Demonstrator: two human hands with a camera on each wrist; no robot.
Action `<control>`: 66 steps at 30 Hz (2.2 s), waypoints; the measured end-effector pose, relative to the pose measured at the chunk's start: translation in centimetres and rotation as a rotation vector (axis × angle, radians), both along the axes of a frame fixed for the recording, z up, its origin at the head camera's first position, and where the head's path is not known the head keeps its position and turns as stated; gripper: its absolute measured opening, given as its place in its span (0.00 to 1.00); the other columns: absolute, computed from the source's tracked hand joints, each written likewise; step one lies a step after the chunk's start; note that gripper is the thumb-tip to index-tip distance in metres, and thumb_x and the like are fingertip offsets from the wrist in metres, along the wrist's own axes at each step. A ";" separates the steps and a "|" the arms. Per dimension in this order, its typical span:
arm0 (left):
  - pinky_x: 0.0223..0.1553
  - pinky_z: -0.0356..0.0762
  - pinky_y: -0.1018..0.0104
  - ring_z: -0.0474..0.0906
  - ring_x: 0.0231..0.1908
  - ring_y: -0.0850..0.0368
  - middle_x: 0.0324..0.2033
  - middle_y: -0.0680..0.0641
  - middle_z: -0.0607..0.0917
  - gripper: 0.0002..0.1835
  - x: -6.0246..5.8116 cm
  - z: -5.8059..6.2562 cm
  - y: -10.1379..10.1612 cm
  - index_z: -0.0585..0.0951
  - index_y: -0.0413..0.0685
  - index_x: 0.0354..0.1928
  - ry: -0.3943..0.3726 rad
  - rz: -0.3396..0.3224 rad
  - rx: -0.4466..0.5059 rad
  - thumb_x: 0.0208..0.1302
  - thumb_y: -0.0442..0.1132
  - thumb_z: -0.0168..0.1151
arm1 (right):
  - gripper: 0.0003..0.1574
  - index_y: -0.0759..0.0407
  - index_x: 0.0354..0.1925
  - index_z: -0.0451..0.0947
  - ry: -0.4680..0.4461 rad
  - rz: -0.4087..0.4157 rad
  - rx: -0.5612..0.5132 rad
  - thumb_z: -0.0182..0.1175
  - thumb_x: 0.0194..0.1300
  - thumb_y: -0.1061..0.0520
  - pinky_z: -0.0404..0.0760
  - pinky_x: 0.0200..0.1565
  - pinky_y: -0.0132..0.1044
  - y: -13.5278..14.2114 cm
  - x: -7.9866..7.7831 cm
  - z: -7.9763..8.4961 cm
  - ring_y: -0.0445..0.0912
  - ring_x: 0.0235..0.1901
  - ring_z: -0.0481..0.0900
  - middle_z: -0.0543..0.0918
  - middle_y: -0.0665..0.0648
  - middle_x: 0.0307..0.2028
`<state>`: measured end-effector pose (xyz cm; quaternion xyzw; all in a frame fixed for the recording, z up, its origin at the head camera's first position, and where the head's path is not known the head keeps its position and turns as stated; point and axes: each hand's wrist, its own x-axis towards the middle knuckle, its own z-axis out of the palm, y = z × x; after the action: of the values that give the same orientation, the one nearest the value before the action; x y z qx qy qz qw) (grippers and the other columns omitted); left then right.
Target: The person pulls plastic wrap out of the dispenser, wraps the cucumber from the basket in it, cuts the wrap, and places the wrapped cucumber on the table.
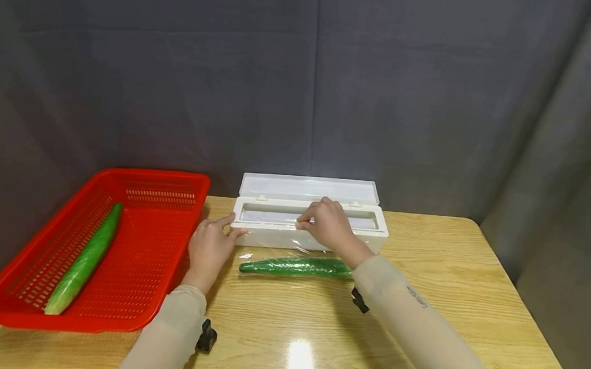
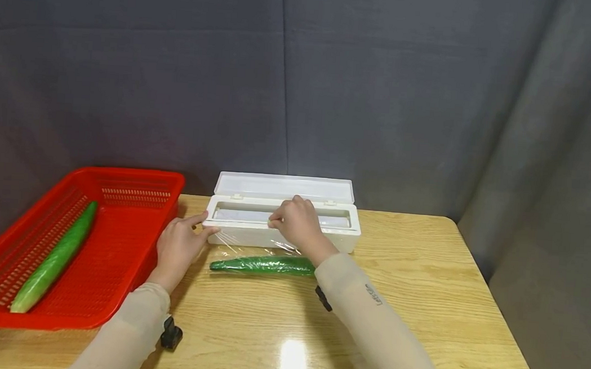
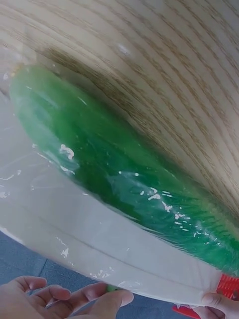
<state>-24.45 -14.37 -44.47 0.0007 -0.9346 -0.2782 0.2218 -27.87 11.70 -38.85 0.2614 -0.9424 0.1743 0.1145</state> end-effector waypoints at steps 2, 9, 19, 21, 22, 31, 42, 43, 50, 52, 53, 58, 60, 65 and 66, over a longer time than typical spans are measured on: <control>0.43 0.76 0.46 0.79 0.45 0.39 0.37 0.36 0.87 0.28 0.0 0.0 0.0 0.84 0.49 0.57 -0.005 0.000 0.003 0.56 0.52 0.74 | 0.09 0.50 0.37 0.90 0.001 0.002 -0.002 0.71 0.58 0.50 0.71 0.41 0.43 0.2 0.1 0.0 0.44 0.30 0.70 0.87 0.48 0.35; 0.41 0.76 0.46 0.79 0.44 0.39 0.36 0.36 0.87 0.28 0.1 -0.1 0.1 0.83 0.50 0.57 -0.010 0.007 -0.010 0.56 0.53 0.74 | 0.09 0.51 0.37 0.90 -0.001 -0.004 0.000 0.71 0.59 0.50 0.71 0.42 0.42 0.7 0.4 -0.1 0.44 0.30 0.70 0.87 0.48 0.35; 0.44 0.76 0.46 0.79 0.47 0.38 0.35 0.36 0.87 0.29 0.1 0.1 0.2 0.83 0.51 0.58 -0.030 0.013 -0.011 0.56 0.53 0.73 | 0.08 0.49 0.37 0.90 0.029 -0.008 0.017 0.71 0.59 0.49 0.70 0.40 0.42 1.1 0.4 -0.1 0.44 0.29 0.70 0.87 0.47 0.34; 0.43 0.76 0.46 0.78 0.46 0.39 0.36 0.36 0.87 0.29 0.1 0.1 0.3 0.83 0.51 0.58 -0.033 0.013 -0.011 0.56 0.53 0.73 | 0.08 0.49 0.37 0.90 0.031 -0.012 0.021 0.71 0.59 0.49 0.69 0.39 0.42 1.2 0.4 -0.2 0.43 0.29 0.69 0.87 0.47 0.34; 0.43 0.76 0.46 0.78 0.46 0.39 0.37 0.36 0.87 0.28 0.1 0.0 0.3 0.83 0.51 0.58 -0.033 0.013 -0.012 0.56 0.53 0.74 | 0.08 0.49 0.37 0.90 0.032 -0.012 0.022 0.71 0.59 0.49 0.68 0.39 0.42 1.3 0.4 -0.2 0.43 0.29 0.69 0.87 0.47 0.34; 0.40 0.76 0.48 0.78 0.42 0.40 0.33 0.38 0.87 0.28 0.3 0.2 0.5 0.83 0.50 0.57 -0.015 0.016 -0.015 0.55 0.52 0.74 | 0.09 0.49 0.37 0.90 0.026 -0.013 0.034 0.71 0.58 0.49 0.67 0.39 0.42 1.6 0.5 0.1 0.44 0.29 0.69 0.87 0.47 0.35; 0.38 0.76 0.49 0.78 0.41 0.40 0.32 0.38 0.87 0.28 0.4 0.2 0.6 0.84 0.50 0.57 -0.015 0.029 -0.020 0.55 0.52 0.75 | 0.07 0.49 0.36 0.90 0.041 -0.002 0.034 0.71 0.59 0.50 0.66 0.39 0.42 1.9 0.5 0.2 0.44 0.28 0.68 0.88 0.47 0.35; 0.38 0.76 0.49 0.78 0.41 0.40 0.32 0.38 0.87 0.28 0.4 0.2 0.6 0.84 0.50 0.57 -0.015 0.030 -0.019 0.55 0.52 0.75 | 0.07 0.49 0.36 0.90 0.040 -0.002 0.034 0.71 0.59 0.50 0.66 0.39 0.42 1.9 0.6 0.2 0.44 0.28 0.68 0.88 0.47 0.36; 0.37 0.76 0.50 0.78 0.40 0.41 0.29 0.39 0.87 0.28 0.5 0.0 0.6 0.84 0.50 0.57 -0.011 0.035 -0.026 0.54 0.52 0.75 | 0.08 0.50 0.36 0.90 0.031 0.010 0.026 0.71 0.60 0.49 0.65 0.38 0.42 2.1 0.7 0.1 0.44 0.28 0.67 0.87 0.47 0.35; 0.37 0.76 0.49 0.78 0.41 0.41 0.29 0.39 0.87 0.28 0.5 0.0 0.6 0.84 0.50 0.57 -0.013 0.033 -0.028 0.55 0.52 0.75 | 0.08 0.50 0.36 0.90 0.032 0.011 0.026 0.71 0.60 0.49 0.65 0.38 0.42 2.3 0.7 0.1 0.44 0.28 0.67 0.87 0.48 0.35; 0.38 0.76 0.49 0.78 0.41 0.41 0.29 0.39 0.87 0.28 0.5 0.0 0.6 0.84 0.51 0.57 -0.013 0.033 -0.029 0.55 0.52 0.75 | 0.08 0.50 0.36 0.90 0.034 0.011 0.027 0.71 0.60 0.49 0.65 0.39 0.42 2.3 0.7 0.0 0.44 0.28 0.67 0.87 0.48 0.36; 0.37 0.76 0.48 0.78 0.41 0.40 0.27 0.39 0.86 0.28 0.6 0.1 0.8 0.84 0.50 0.56 -0.008 0.029 -0.036 0.55 0.52 0.75 | 0.08 0.50 0.36 0.90 0.045 0.017 0.027 0.71 0.60 0.50 0.67 0.40 0.43 2.6 0.7 -0.1 0.44 0.29 0.68 0.88 0.48 0.36; 0.37 0.76 0.48 0.78 0.41 0.40 0.26 0.39 0.86 0.28 0.6 0.1 0.9 0.84 0.50 0.56 -0.004 0.028 -0.037 0.55 0.52 0.75 | 0.08 0.50 0.36 0.90 0.047 0.019 0.029 0.71 0.60 0.50 0.67 0.40 0.43 2.7 0.8 0.0 0.44 0.29 0.68 0.88 0.48 0.36; 0.37 0.77 0.49 0.79 0.41 0.40 0.25 0.39 0.86 0.28 0.6 0.0 1.0 0.84 0.50 0.56 0.002 0.029 -0.039 0.54 0.52 0.75 | 0.08 0.51 0.37 0.90 0.048 0.023 0.031 0.71 0.60 0.50 0.66 0.40 0.43 3.0 1.0 0.1 0.45 0.30 0.69 0.88 0.49 0.36; 0.37 0.77 0.49 0.79 0.41 0.40 0.26 0.39 0.86 0.28 0.6 0.0 1.0 0.84 0.51 0.56 0.000 0.029 -0.040 0.54 0.52 0.75 | 0.08 0.51 0.37 0.90 0.048 0.024 0.031 0.71 0.60 0.50 0.66 0.39 0.43 3.1 1.0 0.1 0.45 0.30 0.69 0.88 0.49 0.36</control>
<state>-23.82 -13.36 -44.45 0.0099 -0.9398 -0.2563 0.2257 -26.90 14.80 -38.80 0.2784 -0.9388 0.1544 0.1311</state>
